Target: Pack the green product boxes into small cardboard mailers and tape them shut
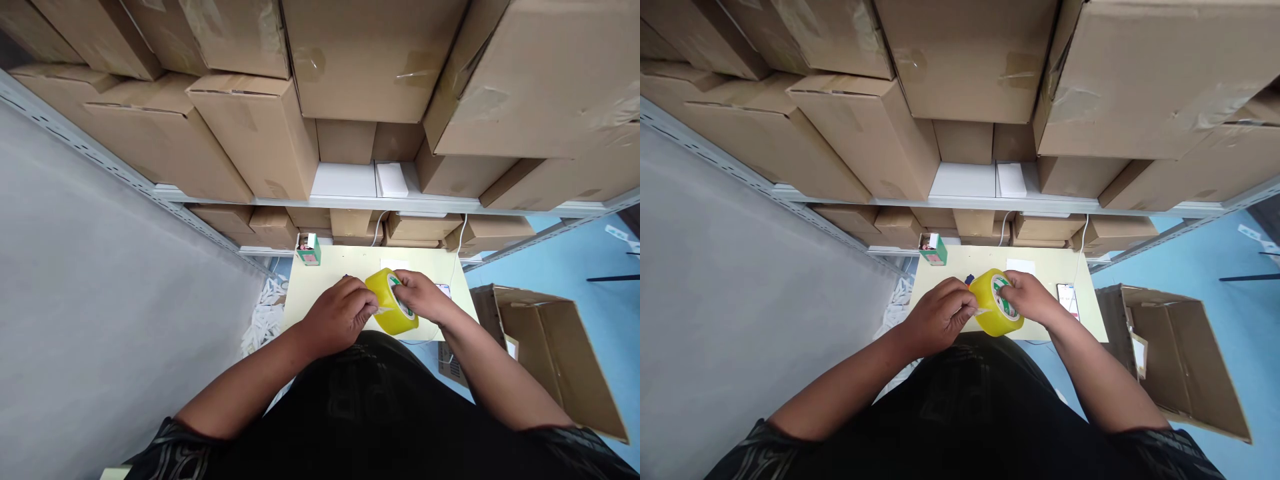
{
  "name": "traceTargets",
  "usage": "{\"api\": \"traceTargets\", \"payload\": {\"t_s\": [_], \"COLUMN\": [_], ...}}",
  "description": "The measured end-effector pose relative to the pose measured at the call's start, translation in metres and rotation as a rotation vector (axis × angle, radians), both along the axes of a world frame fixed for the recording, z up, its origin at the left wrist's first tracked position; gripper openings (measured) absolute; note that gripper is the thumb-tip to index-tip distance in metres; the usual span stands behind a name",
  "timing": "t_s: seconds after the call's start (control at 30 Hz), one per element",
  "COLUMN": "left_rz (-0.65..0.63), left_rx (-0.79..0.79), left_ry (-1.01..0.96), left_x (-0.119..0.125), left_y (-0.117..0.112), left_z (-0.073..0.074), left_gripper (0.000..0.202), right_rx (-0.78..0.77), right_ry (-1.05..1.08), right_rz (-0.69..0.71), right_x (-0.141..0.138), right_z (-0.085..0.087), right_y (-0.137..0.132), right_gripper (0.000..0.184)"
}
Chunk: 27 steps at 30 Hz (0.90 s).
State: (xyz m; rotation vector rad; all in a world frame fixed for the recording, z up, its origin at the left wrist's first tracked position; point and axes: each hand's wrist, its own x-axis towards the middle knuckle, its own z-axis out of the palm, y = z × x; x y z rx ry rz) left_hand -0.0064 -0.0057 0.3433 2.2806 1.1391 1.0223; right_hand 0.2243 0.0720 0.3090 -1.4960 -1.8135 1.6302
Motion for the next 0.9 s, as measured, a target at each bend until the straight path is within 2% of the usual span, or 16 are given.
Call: {"api": "traceTargets", "payload": {"t_s": [0.17, 0.37, 0.6, 0.67, 0.77, 0.9], "left_rz": [-0.057, -0.157, -0.240, -0.210, -0.097, 0.018], "left_rx": [-0.176, -0.404, -0.509, -0.503, -0.434, -0.320], "left_ry": [-0.005, 0.012, -0.032, -0.072, -0.156, -0.184], "left_x": [-0.003, -0.009, -0.014, -0.015, -0.012, -0.004], "left_y": [-0.001, 0.001, 0.003, 0.002, -0.001, -0.006], "left_z": [0.001, 0.013, 0.018, 0.015, 0.007, -0.004], "left_gripper": [0.019, 0.023, 0.024, 0.022, 0.019, 0.040], "right_rx": [-0.059, -0.107, -0.187, -0.202, -0.205, -0.192], "right_ry": [0.026, 0.016, 0.039, 0.064, 0.083, 0.075], "right_rz": [-0.002, 0.021, 0.070, 0.063, 0.047, 0.047], "right_x": [0.002, 0.002, 0.003, 0.003, 0.002, 0.000], "right_z": [-0.006, -0.003, -0.001, -0.001, -0.001, 0.001], "right_y": [-0.001, -0.003, -0.003, -0.002, 0.000, 0.001], "right_gripper": [0.017, 0.014, 0.016, 0.016, 0.016, 0.015]}}
